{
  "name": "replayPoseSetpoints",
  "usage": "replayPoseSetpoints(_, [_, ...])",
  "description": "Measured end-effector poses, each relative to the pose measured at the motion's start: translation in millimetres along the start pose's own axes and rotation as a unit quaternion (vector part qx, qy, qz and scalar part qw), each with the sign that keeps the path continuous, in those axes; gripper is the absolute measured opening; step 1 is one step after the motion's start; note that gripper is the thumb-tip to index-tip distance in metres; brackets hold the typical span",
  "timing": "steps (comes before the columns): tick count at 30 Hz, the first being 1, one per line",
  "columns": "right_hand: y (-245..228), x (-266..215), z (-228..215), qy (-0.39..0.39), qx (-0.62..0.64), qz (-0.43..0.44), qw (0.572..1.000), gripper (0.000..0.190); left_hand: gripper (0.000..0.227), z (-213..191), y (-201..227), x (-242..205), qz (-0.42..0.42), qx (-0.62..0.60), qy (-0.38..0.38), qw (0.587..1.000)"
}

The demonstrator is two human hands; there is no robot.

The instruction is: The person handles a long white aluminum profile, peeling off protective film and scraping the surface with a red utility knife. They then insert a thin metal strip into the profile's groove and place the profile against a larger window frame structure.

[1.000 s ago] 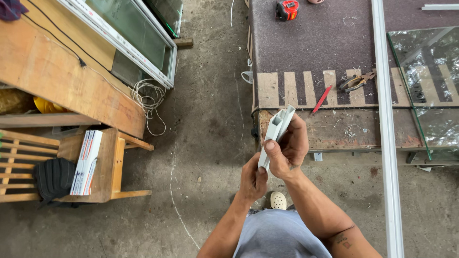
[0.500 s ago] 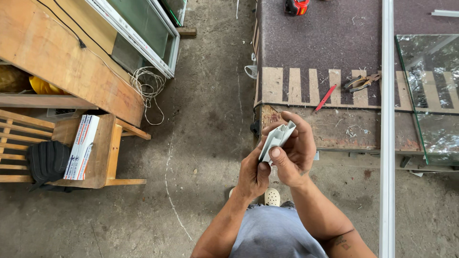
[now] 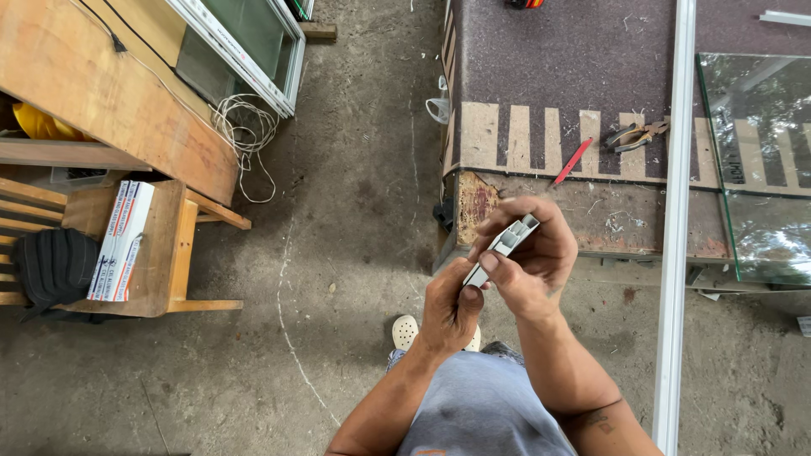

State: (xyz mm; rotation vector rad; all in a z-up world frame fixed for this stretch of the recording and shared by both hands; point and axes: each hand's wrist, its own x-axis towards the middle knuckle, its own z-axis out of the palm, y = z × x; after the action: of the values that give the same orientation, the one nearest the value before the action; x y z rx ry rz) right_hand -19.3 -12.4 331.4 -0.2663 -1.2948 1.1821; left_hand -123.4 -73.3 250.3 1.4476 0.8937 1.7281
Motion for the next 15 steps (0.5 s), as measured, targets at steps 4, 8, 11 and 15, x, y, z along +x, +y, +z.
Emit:
replayPoseSetpoints(4, [-0.7, -3.7, 5.4, 0.01, -0.085, -0.024, 0.996, 0.052, 0.057, 0.7, 1.6, 0.0, 0.008, 0.009, 0.011, 1.0])
replayPoseSetpoints(8, [-0.7, -4.3, 6.0, 0.008, -0.075, -0.023, 0.997, 0.044, 0.056, 2.5, 3.7, -1.0, 0.027, 0.005, 0.023, 0.999])
replayPoseSetpoints(11, [-1.3, -3.5, 7.0, 0.011, -0.05, -0.02, 0.999, 0.039, 0.053, 4.8, 3.8, -2.7, 0.021, 0.008, 0.026, 0.999])
replayPoseSetpoints(15, [-9.7, -3.4, 10.1, 0.016, -0.02, 0.001, 1.0, 0.034, 0.053, 6.2, 9.6, -1.0, 0.036, 0.016, 0.033, 0.999])
